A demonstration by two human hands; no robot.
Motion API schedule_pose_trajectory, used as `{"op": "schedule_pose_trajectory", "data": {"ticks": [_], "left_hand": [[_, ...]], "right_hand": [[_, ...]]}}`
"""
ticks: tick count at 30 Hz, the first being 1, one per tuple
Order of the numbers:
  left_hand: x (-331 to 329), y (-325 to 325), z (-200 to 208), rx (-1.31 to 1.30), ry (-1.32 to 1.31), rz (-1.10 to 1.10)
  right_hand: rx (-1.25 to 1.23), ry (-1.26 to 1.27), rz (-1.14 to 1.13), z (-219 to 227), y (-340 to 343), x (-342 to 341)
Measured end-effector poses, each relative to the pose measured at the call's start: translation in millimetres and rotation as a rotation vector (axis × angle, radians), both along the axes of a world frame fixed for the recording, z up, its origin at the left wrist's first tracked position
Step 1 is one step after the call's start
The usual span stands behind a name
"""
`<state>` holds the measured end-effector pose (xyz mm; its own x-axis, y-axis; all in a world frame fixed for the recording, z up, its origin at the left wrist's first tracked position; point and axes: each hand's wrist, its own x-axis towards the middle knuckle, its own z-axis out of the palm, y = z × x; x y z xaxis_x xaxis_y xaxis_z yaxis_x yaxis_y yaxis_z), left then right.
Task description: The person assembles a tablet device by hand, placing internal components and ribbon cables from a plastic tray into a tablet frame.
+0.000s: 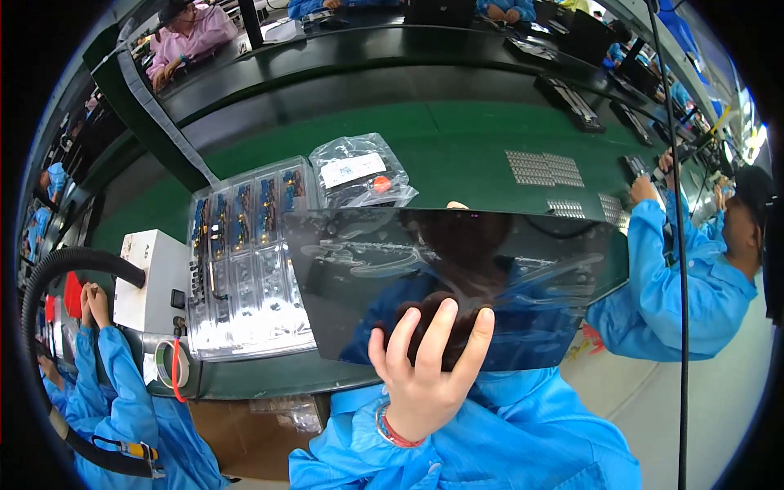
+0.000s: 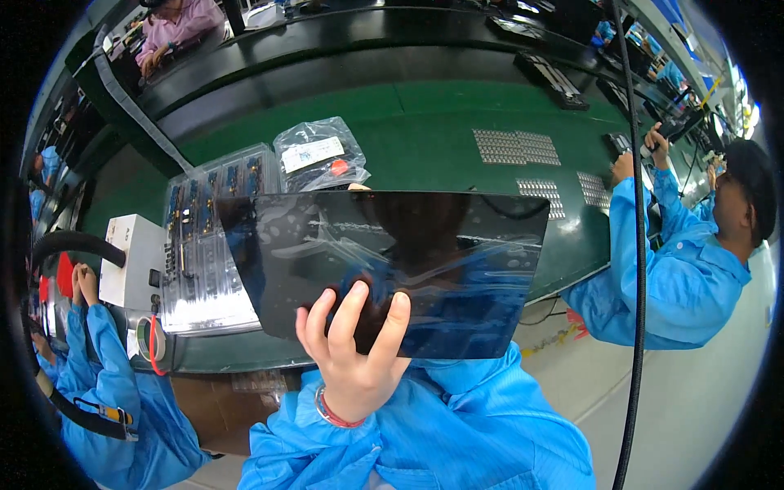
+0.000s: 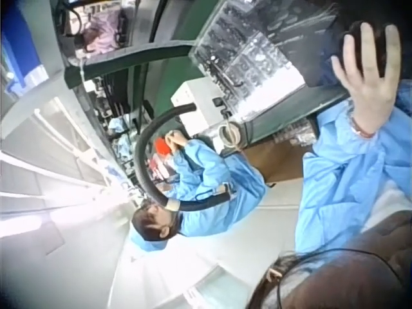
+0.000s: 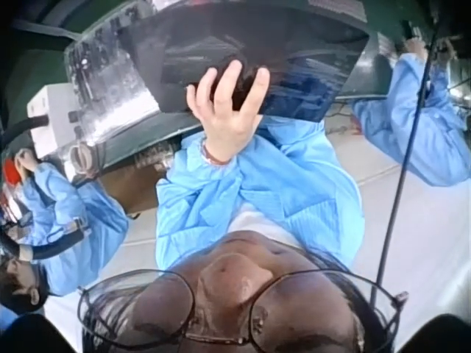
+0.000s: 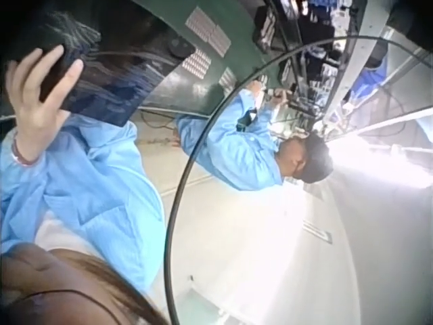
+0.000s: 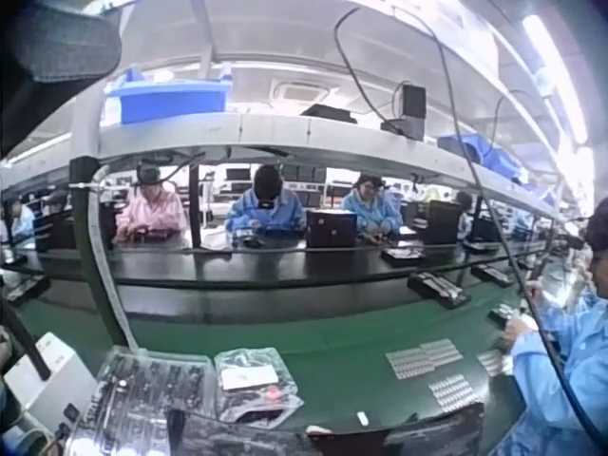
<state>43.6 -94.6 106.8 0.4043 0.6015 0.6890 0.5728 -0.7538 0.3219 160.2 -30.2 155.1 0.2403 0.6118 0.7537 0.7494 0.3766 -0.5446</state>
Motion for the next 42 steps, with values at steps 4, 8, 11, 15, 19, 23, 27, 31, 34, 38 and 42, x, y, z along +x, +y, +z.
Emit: {"op": "schedule_pose_trajectory", "data": {"ticks": [4,8,11,15,19,23,27,31,34,38,42], "left_hand": [[6.4,14.0,5.8,0.009,-0.101,-0.113],[19.5,23.4,14.2,-0.183,-0.403,-0.463],[22.9,18.8,16.3,-0.68,-0.672,-0.557],[29.3,17.0,-29.0,-0.952,-0.781,-0.502],[30.8,12.6,-49.4,-1.355,-1.137,-0.443],[29.6,12.2,-60.4,-1.61,-1.275,-0.399],[19.3,8.7,-56.8,-1.957,-1.49,-0.453],[-36.9,13.6,-59.3,-2.299,-1.019,-0.818],[-79.3,16.3,-41.0,-1.432,-0.363,-0.779],[-109.9,29.4,-37.9,-0.814,-0.073,-0.284],[-104.6,28.1,-37.0,-0.747,0.083,-0.098]], "right_hand": [[0.022,-0.076,-0.004,-6.7,-17.6,-11.4],[0.025,-0.134,0.058,8.4,-16.7,17.1],[-0.108,-0.213,0.1,9.4,-10.8,50.9],[-0.615,-0.405,0.136,-6.3,3.1,68.8],[-0.799,-0.498,0.173,-29.9,17.4,67.4],[-0.862,-0.548,0.194,-43.7,28.6,61.1],[-0.818,-0.54,0.209,-62.5,26.4,63.0],[-0.638,-0.745,0.188,-84.6,24.6,69.0],[-0.651,-0.798,0.188,-68.1,22.7,65.1],[-0.673,-0.7,0.278,-53.9,15.8,81.1],[-0.711,-0.115,-0.071,-63.5,-31.2,96.5]]}}
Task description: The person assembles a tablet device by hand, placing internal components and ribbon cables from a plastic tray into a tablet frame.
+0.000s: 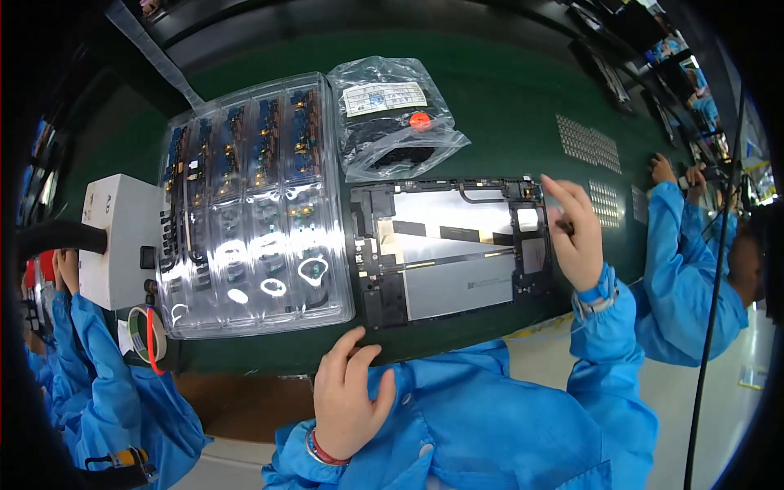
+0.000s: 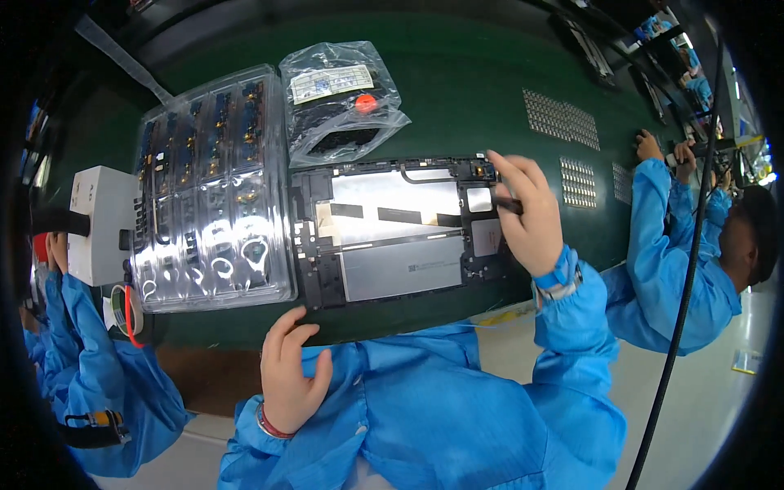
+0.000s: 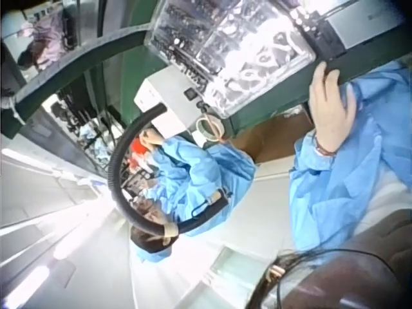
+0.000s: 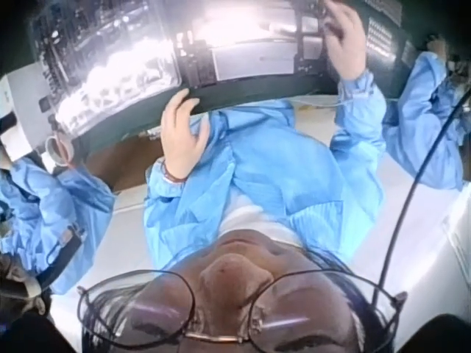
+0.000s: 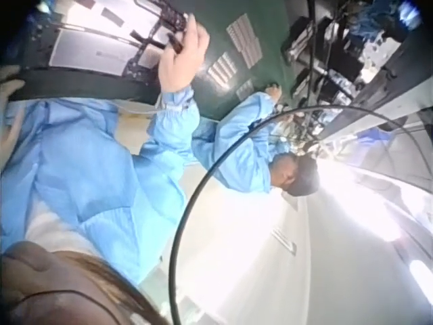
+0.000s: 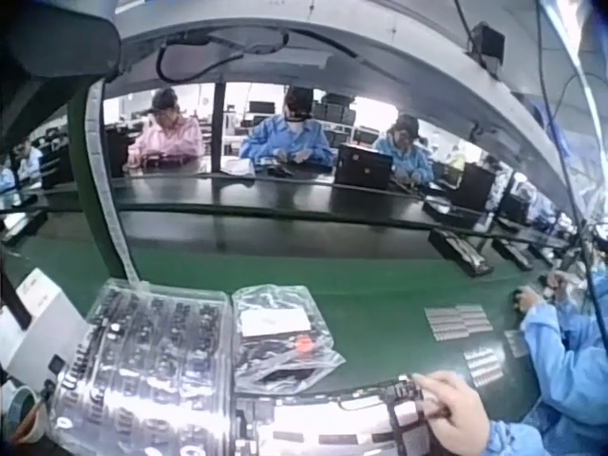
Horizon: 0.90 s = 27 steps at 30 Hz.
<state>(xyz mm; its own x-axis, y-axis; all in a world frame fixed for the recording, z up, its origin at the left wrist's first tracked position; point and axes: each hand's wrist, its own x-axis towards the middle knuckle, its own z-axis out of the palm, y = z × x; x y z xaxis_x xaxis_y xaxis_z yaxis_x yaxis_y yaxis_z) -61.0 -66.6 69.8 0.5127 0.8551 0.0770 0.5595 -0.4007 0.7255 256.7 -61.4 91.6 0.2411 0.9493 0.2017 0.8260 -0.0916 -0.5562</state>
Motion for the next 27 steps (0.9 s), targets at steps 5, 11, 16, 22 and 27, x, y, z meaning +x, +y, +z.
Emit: {"op": "schedule_pose_trajectory", "data": {"ticks": [5,11,16,22,27], "left_hand": [[8.7,-2.0,-15.3,0.085,-0.006,-0.005],[8.7,-5.3,-16.4,0.062,-0.101,-0.012],[9.2,-1.5,-15.2,-0.009,0.032,-0.009],[13.0,0.4,-22.3,-0.04,0.009,-0.036],[2.4,-4.8,-27.8,-0.025,-0.23,-0.093]], "right_hand": [[-0.121,0.104,-0.096,-27.2,-47.3,-3.2],[-0.123,0.749,-0.291,-15.2,-69.6,-4.6],[-0.241,0.288,-0.249,-26.0,-75.5,14.8],[-0.165,0.746,-0.223,-27.4,-82.5,12.3],[0.1,1.302,-0.262,-20.9,-84.3,2.3]]}}
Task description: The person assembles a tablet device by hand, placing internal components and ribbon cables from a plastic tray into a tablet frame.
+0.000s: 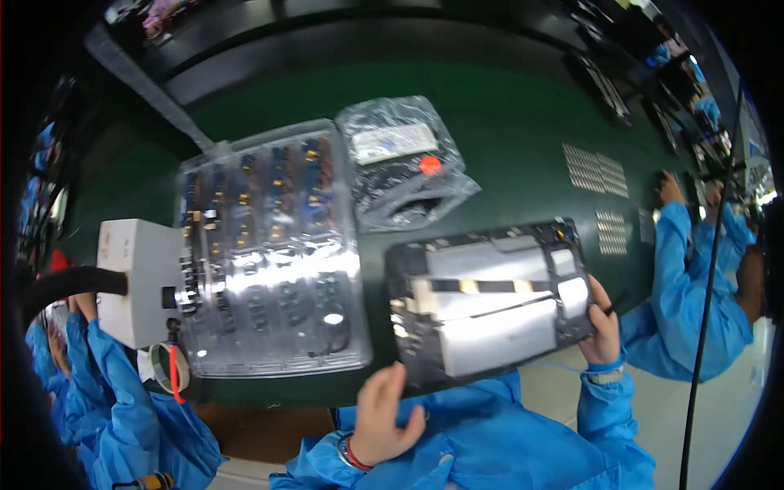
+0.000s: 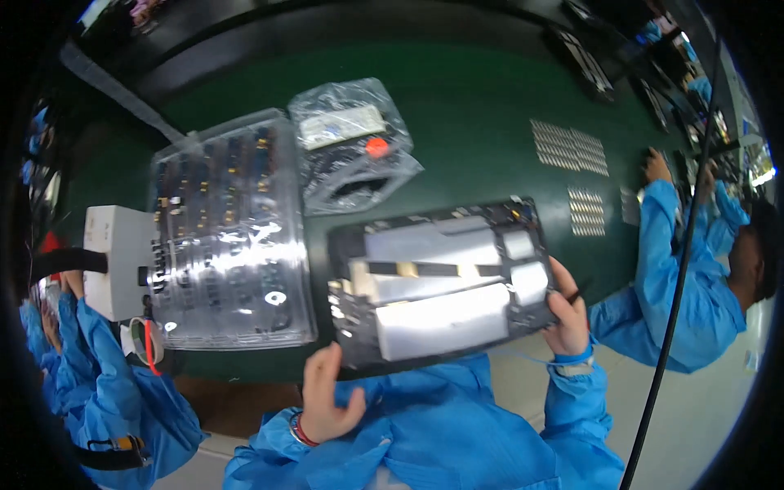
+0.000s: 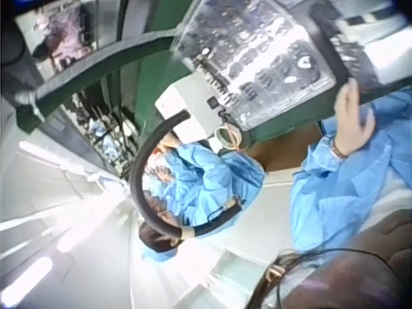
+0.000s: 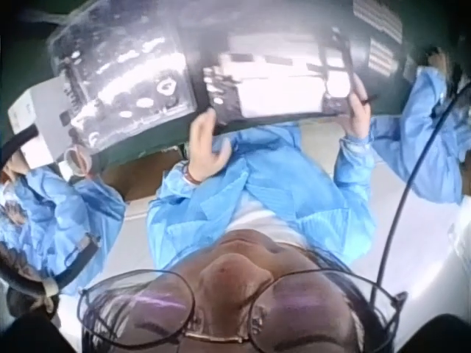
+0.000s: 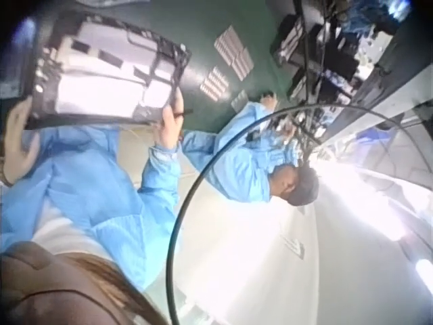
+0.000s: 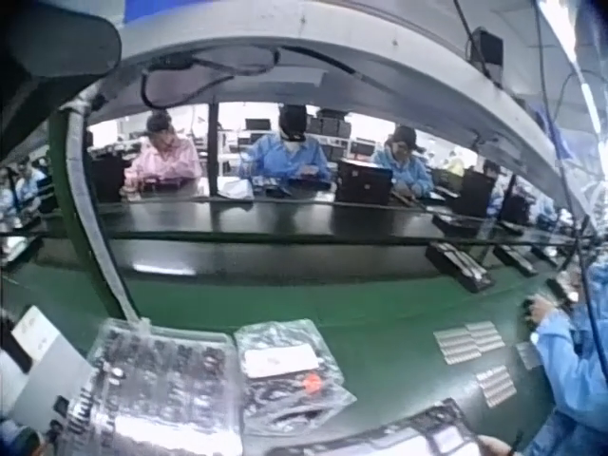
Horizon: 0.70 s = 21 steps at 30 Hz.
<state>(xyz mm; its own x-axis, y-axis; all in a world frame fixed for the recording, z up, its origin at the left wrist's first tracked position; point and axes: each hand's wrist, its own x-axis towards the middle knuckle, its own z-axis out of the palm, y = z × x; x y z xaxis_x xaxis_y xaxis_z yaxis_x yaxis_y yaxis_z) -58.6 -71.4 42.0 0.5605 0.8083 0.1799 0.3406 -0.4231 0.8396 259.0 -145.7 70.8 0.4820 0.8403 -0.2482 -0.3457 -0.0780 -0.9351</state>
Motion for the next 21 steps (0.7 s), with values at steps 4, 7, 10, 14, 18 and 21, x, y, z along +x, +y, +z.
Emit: {"op": "schedule_pose_trajectory", "data": {"ticks": [4,7,10,14,18,21], "left_hand": [[5.5,16.4,3.8,0.268,-0.356,-0.201],[-9.9,23.5,0.4,0.459,-0.328,-0.103],[-29.3,28.7,1.5,0.583,-0.225,0.077],[-52.5,33.0,-12.1,0.775,-0.082,0.32],[-51.7,37.0,-22.7,0.795,0.005,0.445],[-52.6,35.0,-25.6,0.796,0.037,0.497]], "right_hand": [[0.165,0.093,-0.023,0.5,-2.9,38.2],[0.207,0.385,0.107,20.3,36.4,57.8],[0.145,0.385,-0.019,44.8,127.5,45.8],[0.179,0.216,0.073,65.2,262.7,16.4],[0.114,0.045,0.104,57.2,377.1,-23.2],[0.084,-0.076,0.118,38.9,435.4,-68.3]]}}
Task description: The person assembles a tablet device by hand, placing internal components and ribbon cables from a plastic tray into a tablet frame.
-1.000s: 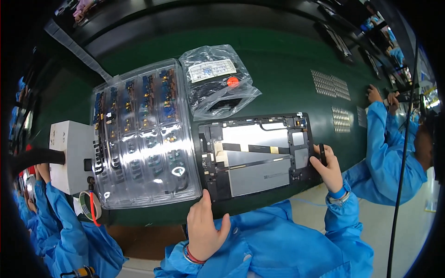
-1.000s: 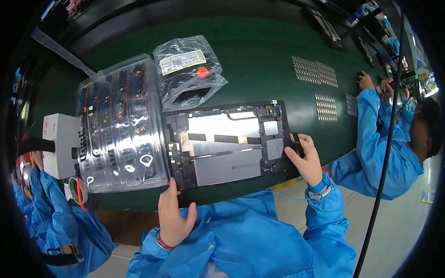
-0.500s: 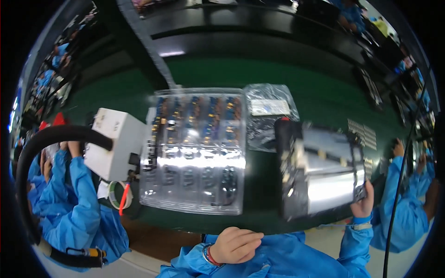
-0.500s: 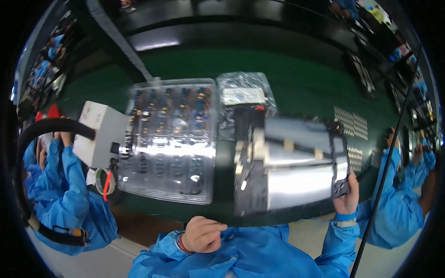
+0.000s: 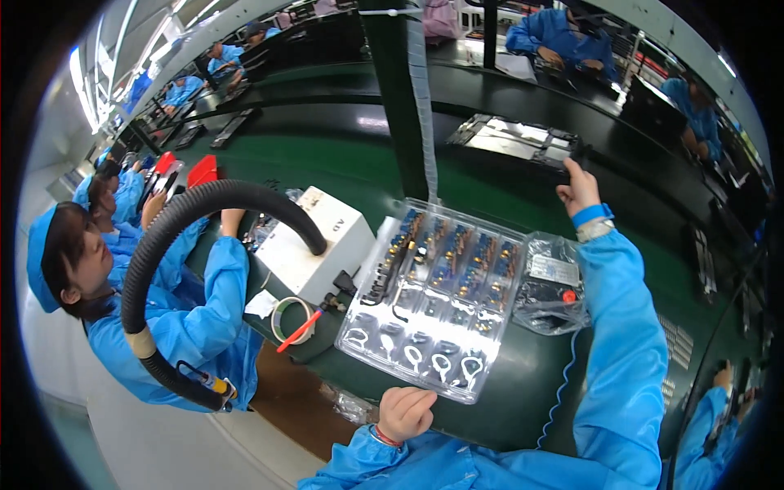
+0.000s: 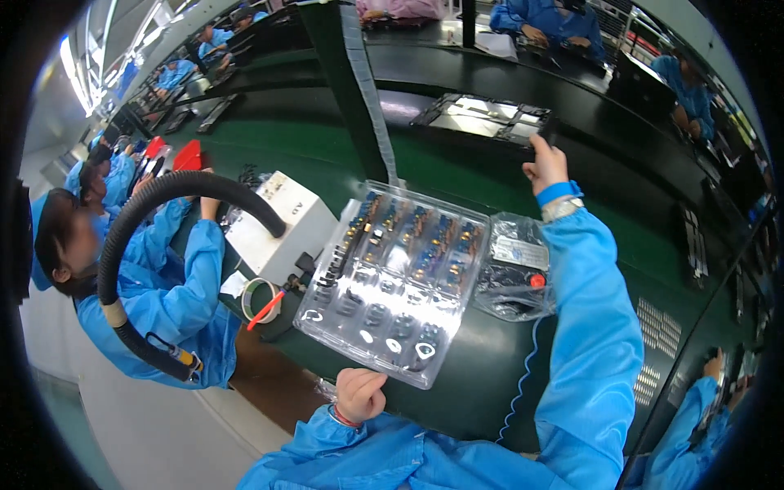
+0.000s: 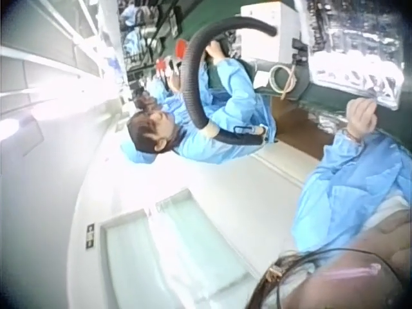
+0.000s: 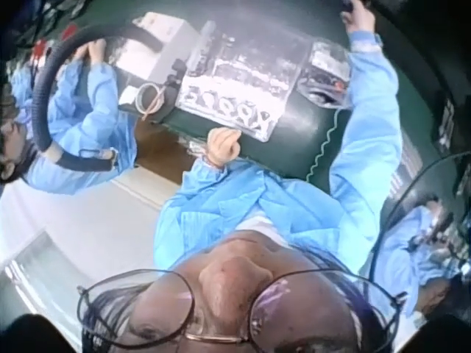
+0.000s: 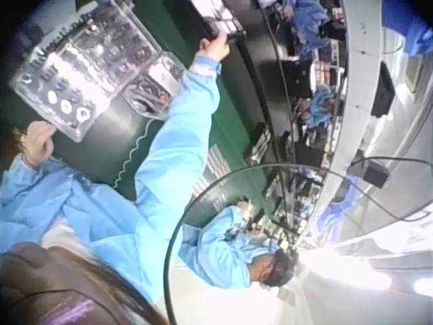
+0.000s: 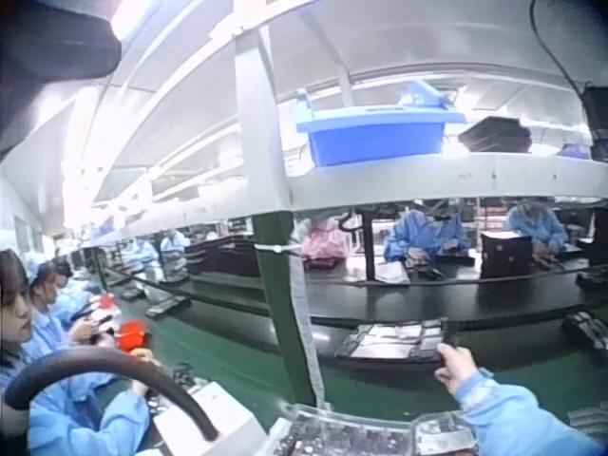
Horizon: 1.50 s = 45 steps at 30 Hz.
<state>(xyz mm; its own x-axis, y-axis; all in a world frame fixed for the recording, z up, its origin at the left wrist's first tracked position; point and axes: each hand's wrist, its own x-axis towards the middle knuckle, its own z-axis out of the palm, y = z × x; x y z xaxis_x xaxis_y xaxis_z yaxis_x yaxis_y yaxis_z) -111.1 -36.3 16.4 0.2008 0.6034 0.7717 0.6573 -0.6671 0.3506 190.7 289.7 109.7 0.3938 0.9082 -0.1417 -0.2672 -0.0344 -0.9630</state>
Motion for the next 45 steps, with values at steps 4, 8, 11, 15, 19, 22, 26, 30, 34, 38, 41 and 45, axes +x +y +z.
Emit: {"op": "schedule_pose_trajectory", "data": {"ticks": [4,8,11,15,19,22,26,30,34,38,41,45], "left_hand": [[-1.2,-0.3,0.5,-0.055,0.01,-0.022],[-0.1,-0.5,-6.7,-0.058,-0.006,-0.046],[1.2,-2.0,-2.9,-0.047,-0.006,-0.02],[2.6,-6.0,0.7,-0.045,-0.006,0.003],[3.1,-5.0,-0.1,-0.061,-0.004,-0.026],[2.8,-2.3,-4.8,-0.087,-0.024,-0.066],[2.6,1.1,9.5,-0.088,0.008,-0.09],[14.1,1.3,33.1,-0.203,0.033,-0.344],[47.5,-11.3,65.4,-0.549,-0.17,-0.703],[80.1,-10.2,70.4,-1.258,-0.529,-1.068],[102.4,0.4,64.0,-1.479,-0.231,-1.258],[126.4,0.1,39.2,-1.382,-0.266,-1.193]], "right_hand": [[0.015,0.003,0.051,-29.4,40.9,-51.4],[-0.05,0.119,0.082,-54.4,57.1,-80.6],[-0.149,0.098,0.074,-65.1,65.4,-76.4],[-0.323,0.005,0.031,-68.7,66.0,-74.5],[-0.381,0.096,0.136,-67.7,65.0,-61.7],[-0.295,0.265,0.173,-47.2,52.6,-53.6],[-0.198,0.481,0.28,34.0,7.9,-41.0],[-0.048,0.556,0.457,95.7,-94.6,-26.3],[-0.021,0.271,0.575,110.1,-213.4,-16.3],[-0.023,0.186,0.55,81.0,-288.9,-10.9],[0.133,-0.046,0.493,38.4,-318.5,-12.8],[0.25,-0.264,0.432,-5.6,-330.4,-10.4]]}}
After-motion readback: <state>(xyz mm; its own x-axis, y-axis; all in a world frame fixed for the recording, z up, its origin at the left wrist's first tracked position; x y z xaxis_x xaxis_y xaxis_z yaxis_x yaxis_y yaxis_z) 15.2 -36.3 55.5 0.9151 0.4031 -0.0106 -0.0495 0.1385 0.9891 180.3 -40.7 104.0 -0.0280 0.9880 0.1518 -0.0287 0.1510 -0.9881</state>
